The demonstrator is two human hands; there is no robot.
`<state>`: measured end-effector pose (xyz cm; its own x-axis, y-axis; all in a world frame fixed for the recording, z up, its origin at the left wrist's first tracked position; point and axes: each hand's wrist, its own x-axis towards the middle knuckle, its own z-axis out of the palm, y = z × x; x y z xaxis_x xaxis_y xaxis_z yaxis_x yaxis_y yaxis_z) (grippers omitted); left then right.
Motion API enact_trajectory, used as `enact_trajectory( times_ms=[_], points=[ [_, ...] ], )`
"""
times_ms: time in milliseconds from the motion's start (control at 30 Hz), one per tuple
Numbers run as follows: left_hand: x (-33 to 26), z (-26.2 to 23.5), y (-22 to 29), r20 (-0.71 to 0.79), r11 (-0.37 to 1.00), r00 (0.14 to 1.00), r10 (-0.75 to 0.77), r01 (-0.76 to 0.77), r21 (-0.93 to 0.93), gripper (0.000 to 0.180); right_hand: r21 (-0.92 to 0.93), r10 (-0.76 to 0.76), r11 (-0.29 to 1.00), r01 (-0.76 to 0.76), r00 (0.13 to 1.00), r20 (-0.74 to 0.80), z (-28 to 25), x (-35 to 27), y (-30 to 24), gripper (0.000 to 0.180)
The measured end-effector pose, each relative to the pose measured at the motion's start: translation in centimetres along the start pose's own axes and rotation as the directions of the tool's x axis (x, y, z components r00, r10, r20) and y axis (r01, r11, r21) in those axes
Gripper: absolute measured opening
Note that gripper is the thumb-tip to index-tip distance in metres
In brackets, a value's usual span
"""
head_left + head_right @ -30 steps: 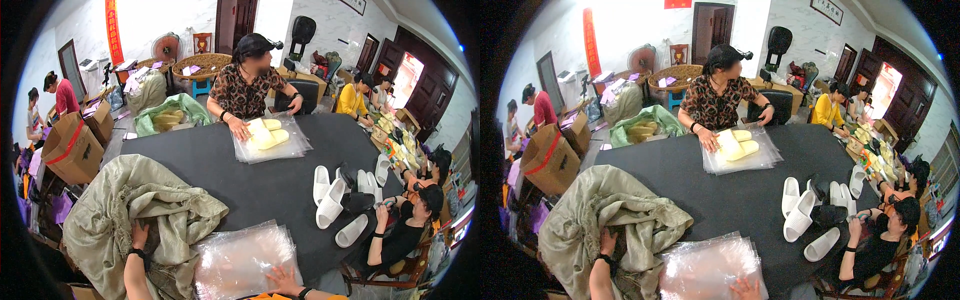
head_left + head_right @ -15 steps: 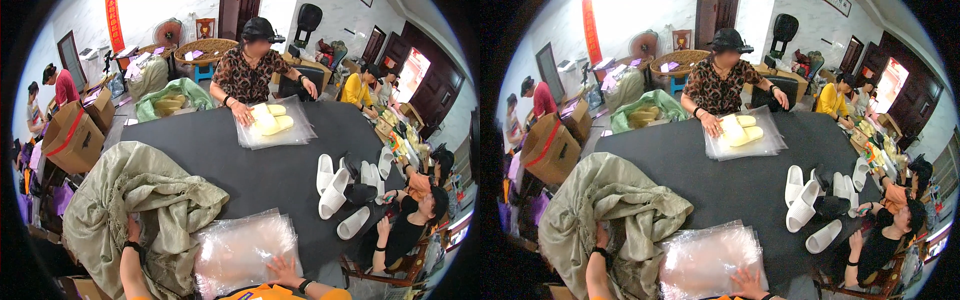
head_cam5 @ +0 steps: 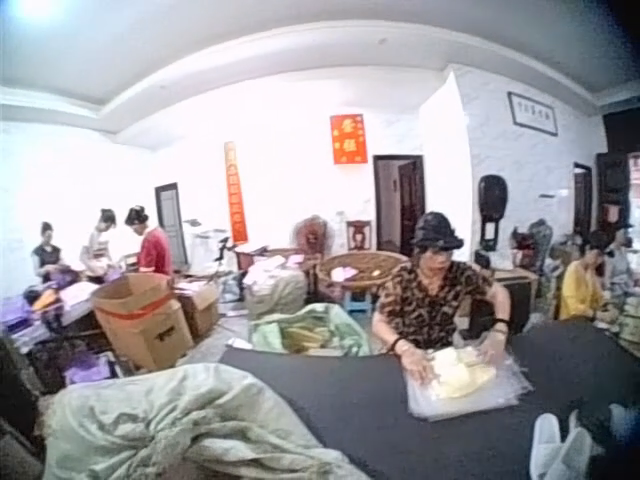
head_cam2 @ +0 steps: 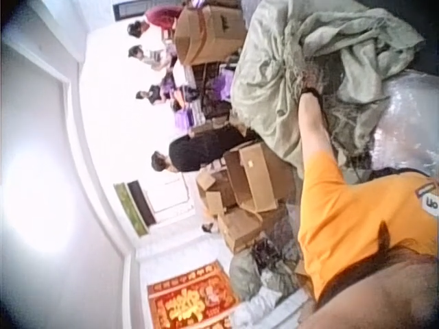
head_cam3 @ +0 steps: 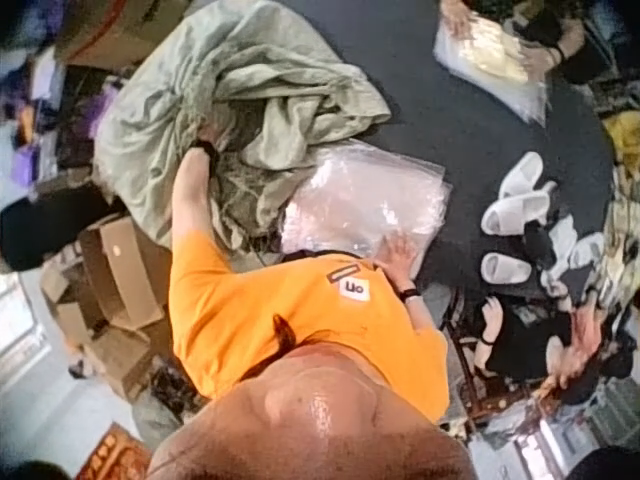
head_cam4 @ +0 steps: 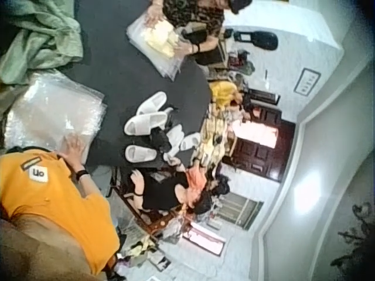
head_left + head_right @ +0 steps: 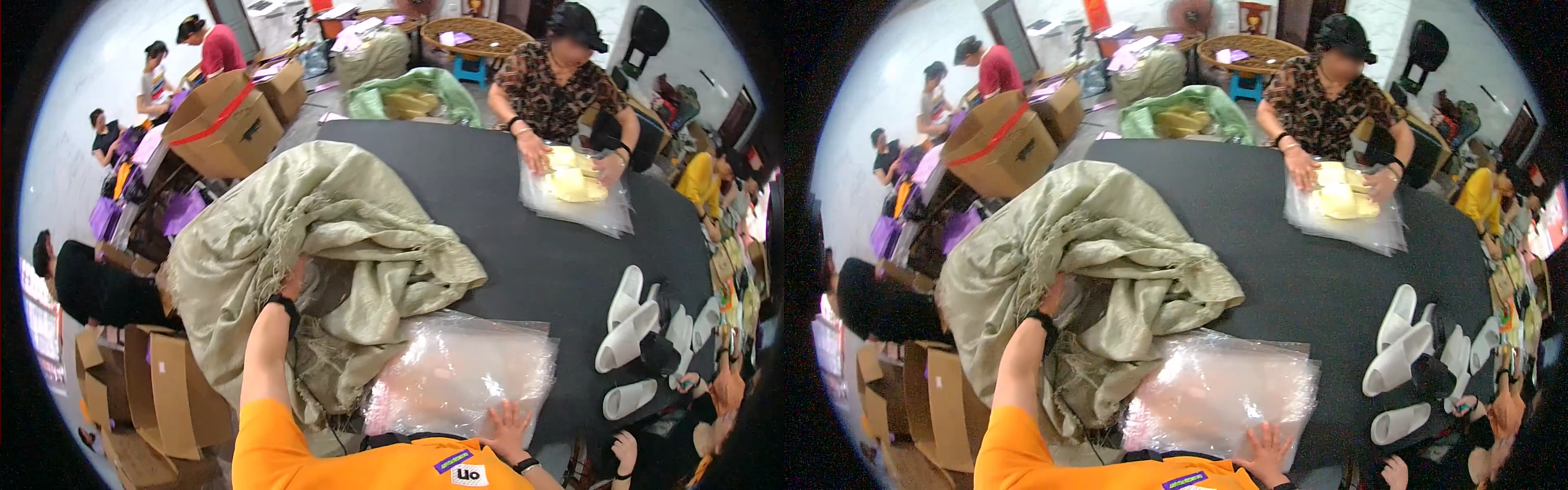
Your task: The recorder takes pairs of foam slides/shoes from a large burlap sack and places each pair into a clear plastic bag on a table.
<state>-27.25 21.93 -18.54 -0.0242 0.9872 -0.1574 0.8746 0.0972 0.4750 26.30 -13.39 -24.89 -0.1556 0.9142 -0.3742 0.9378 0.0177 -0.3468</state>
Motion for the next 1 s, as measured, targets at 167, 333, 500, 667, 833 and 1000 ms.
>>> enact_trajectory(
  times_ms=[167,333,500,667,833,1000],
  points=[
    [2.6,-2.5,2.7,-0.055,0.962,0.995,0.088,-0.099,-0.256,0.034,-0.093,-0.046,0.995,0.045,0.999,-0.01,0.4,0.7,0.4,0.089],
    [-1.3,-8.4,11.3,0.27,0.839,0.963,-0.025,0.167,-0.518,0.025,-0.23,-0.136,0.968,0.101,0.98,-0.143,0.4,0.5,0.3,0.088],
    [-5.6,-11.6,18.6,0.139,0.61,0.949,0.283,-0.066,-0.79,0.023,-0.151,-0.122,0.984,0.095,0.977,-0.176,0.7,0.3,0.0,0.087],
    [-9.1,-12.5,25.5,-0.031,0.358,0.882,0.47,-0.223,-0.907,0.017,-0.081,-0.112,0.992,0.099,0.98,-0.165,0.3,0.2,-0.1,0.086],
    [-11.5,-10.1,32.0,-0.096,0.38,0.874,0.476,-0.303,-0.874,0.015,0.152,-0.069,0.984,0.088,0.99,-0.125,-3.1,0.1,-0.9,0.081],
    [-13.1,-5.4,35.1,-0.471,0.578,0.521,0.712,-0.815,-0.029,0.007,0.851,-0.085,0.512,0.114,0.993,-0.081,-8.7,0.6,-4.1,0.074]
  ],
)
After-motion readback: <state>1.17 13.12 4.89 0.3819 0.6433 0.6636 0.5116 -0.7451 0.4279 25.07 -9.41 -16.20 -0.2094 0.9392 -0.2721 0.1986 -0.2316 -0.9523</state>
